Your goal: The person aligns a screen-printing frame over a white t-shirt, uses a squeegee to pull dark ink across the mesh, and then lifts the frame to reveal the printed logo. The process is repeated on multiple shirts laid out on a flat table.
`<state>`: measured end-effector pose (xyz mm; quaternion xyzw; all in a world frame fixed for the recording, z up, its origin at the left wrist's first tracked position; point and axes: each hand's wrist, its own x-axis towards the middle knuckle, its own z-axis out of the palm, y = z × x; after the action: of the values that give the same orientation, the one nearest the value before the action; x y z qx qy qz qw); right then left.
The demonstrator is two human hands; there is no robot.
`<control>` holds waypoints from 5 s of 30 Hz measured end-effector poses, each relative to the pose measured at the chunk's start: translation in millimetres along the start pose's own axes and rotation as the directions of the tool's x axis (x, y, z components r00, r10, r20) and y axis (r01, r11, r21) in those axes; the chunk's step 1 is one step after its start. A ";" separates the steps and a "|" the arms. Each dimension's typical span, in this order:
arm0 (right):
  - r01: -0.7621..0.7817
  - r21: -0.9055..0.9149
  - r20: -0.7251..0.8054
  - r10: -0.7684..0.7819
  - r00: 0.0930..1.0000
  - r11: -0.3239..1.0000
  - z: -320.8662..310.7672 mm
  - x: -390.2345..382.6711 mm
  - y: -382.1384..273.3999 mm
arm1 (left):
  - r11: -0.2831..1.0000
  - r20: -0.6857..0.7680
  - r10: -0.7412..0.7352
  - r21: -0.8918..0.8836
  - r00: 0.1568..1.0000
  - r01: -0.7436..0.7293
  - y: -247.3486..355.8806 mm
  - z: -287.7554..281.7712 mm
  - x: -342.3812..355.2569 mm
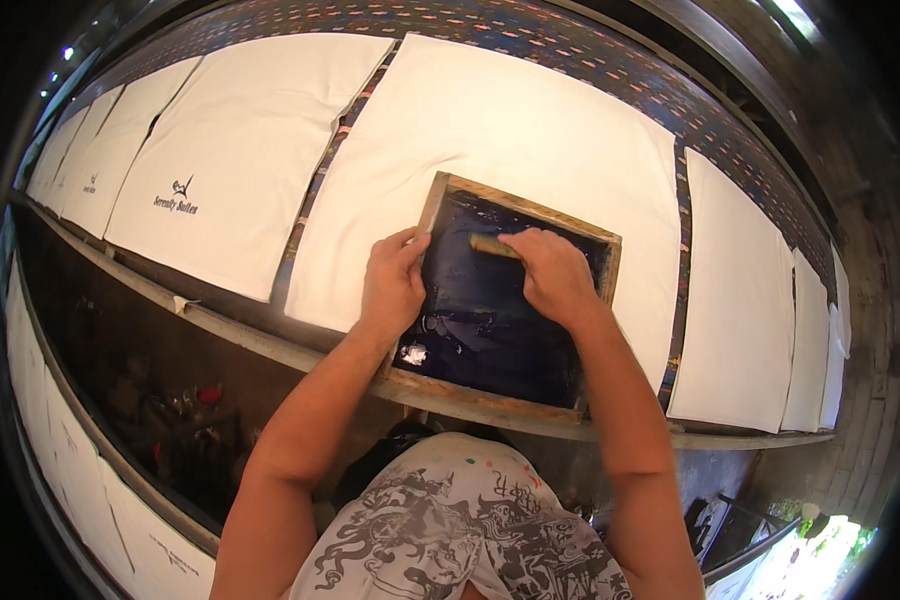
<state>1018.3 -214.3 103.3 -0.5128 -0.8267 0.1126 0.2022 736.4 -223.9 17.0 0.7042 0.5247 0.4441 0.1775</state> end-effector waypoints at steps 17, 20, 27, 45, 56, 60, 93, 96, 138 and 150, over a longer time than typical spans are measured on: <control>0.060 0.099 0.201 -0.079 0.976 0.993 -8.6 -47.3 -66.1 | 0.999 -0.030 -0.006 0.033 1.000 0.007 4.4 -0.5 2.8; 0.021 0.074 0.186 -0.034 0.982 0.997 -18.8 -13.5 -42.2 | 0.999 -0.030 0.004 0.047 1.000 -0.002 5.4 -2.8 6.1; -0.042 0.010 0.093 0.041 0.995 0.999 -7.1 24.5 4.2 | 0.999 0.006 -0.001 0.050 1.000 0.001 3.8 -2.5 1.6; 0.349 0.155 0.263 -0.379 0.887 0.924 -43.4 -45.9 68.8 | 0.992 0.031 0.012 0.124 0.999 -0.016 10.1 -8.3 2.6; 0.072 -0.080 0.031 -0.070 0.997 0.994 -15.0 -144.5 -41.7 | 0.989 0.056 0.047 0.137 0.997 -0.055 -4.9 -4.1 -0.9; 0.036 0.044 0.157 -0.043 0.987 0.998 -40.4 -121.7 -29.7 | 0.992 0.027 0.059 0.114 0.998 -0.062 -1.0 -3.4 1.0; 0.067 0.031 0.136 -0.070 0.988 0.997 -15.2 0.2 -12.9 | 0.998 -0.043 0.012 0.070 0.999 -0.009 7.4 -1.7 4.2; 0.042 0.060 0.076 -0.046 0.996 0.997 -9.8 27.3 6.2 | 0.995 -0.031 0.020 0.099 0.999 -0.017 4.2 -2.6 1.2; 0.020 -0.057 0.015 -0.019 1.000 0.998 8.9 13.6 -14.3 | 0.994 0.023 0.036 0.104 0.999 -0.038 8.5 -7.6 3.6; 0.102 -0.100 0.083 -0.094 0.992 0.990 25.9 -75.2 -96.0 | 0.997 -0.035 -0.002 0.080 0.999 0.004 6.5 -5.5 2.3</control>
<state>959.1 -324.0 101.4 -0.4764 -0.8630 0.0792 0.1482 735.8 -225.5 25.6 0.7020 0.5462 0.4348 0.1407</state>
